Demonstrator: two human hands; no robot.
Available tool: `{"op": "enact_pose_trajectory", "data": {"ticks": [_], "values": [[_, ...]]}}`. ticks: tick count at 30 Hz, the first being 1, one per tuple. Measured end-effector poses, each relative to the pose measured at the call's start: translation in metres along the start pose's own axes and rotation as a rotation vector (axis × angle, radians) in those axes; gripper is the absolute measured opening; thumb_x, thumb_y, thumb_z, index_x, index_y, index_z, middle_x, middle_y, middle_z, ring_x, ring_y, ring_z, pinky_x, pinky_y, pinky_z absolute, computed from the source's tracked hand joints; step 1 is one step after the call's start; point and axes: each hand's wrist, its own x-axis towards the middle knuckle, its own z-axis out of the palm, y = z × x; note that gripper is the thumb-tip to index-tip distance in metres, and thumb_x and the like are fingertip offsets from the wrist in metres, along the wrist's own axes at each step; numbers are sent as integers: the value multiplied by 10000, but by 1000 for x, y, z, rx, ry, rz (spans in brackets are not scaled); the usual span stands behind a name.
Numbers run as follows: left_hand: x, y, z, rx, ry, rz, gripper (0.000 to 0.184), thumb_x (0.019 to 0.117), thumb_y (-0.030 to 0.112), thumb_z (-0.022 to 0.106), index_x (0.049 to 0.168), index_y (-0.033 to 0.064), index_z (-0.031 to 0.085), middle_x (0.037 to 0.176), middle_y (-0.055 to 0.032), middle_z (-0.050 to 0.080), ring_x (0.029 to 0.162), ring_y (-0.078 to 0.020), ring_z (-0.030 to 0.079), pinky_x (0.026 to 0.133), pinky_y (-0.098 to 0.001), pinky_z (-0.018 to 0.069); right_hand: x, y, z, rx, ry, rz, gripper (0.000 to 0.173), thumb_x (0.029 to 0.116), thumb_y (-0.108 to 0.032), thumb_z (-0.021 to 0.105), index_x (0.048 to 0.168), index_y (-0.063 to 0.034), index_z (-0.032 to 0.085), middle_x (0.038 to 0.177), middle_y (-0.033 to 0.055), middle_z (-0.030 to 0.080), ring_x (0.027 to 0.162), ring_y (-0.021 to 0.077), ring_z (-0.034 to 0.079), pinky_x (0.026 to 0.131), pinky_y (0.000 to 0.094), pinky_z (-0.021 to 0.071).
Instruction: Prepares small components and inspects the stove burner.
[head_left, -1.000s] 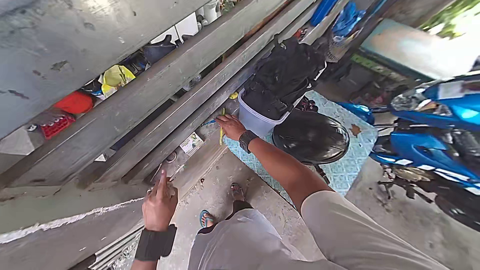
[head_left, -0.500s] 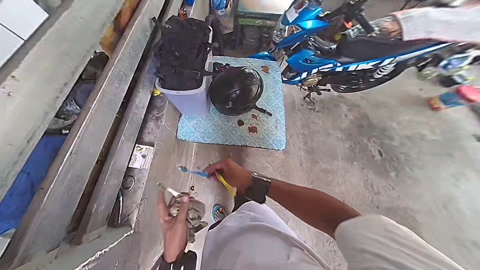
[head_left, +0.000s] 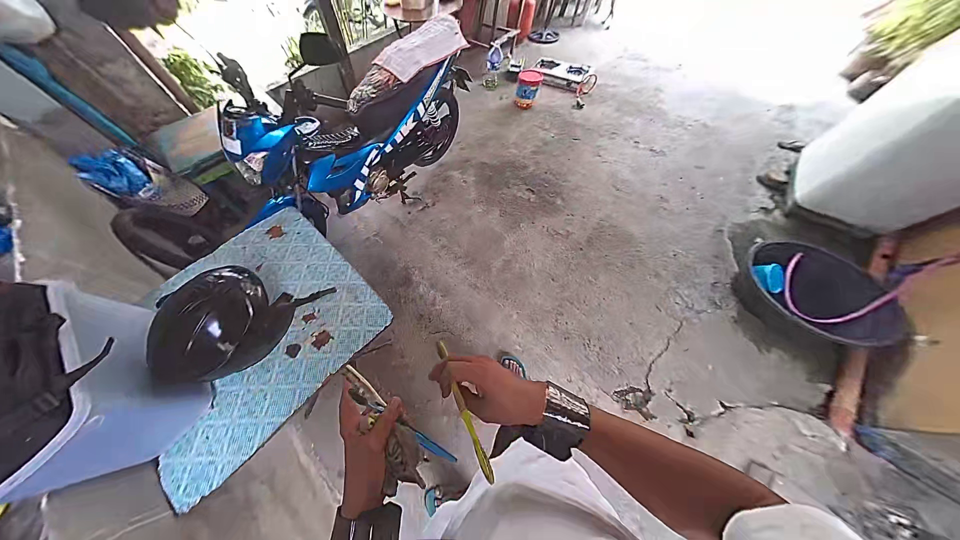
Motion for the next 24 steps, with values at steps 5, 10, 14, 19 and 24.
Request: {"op": "enact_pose_trajectory", "data": {"ticks": [5,10,14,19,24], "values": [[61,-9,148,18,-379,-148,946,879,194,774,1564,28,143,840,-114,705,727,-205,729,696,-364,635,-56,48,-131,294,139,71,492,915,35,504,1404,33,554,1553,176,478,1442,268,468,1135,417,475],[116,-11,310,83,-497,-179,1134,738,189,904,1591,29,174,1301,-113,622,1062,-138,680,914,-335,596,-77,86,-231,216,175,45,555,990,-57,575,1530,-12,455,1580,186,447,1489,258,410,1219,410,386],[171,0,396,44,-513,-192,1229,673,149,942,1615,87,155,1359,-118,588,1044,-147,693,890,-343,612,-68,110,-317,319,146,12,769,980,-167,636,1628,-32,243,1676,185,264,1539,251,307,1260,420,320],[271,13,467,60,-609,-28,1208,695,29,917,1623,81,146,1210,-93,688,1050,-163,708,918,-352,615,-31,171,-411,316,230,-78,595,958,-107,665,1521,-41,485,1610,179,409,1516,275,363,1240,442,360],[401,17,545,44,-724,171,1101,788,22,860,1632,210,179,1070,-53,721,882,-179,736,759,-355,655,6,268,-519,525,646,-72,352,975,-60,673,1325,-96,673,1261,148,717,1194,283,683,1039,431,565]]}}
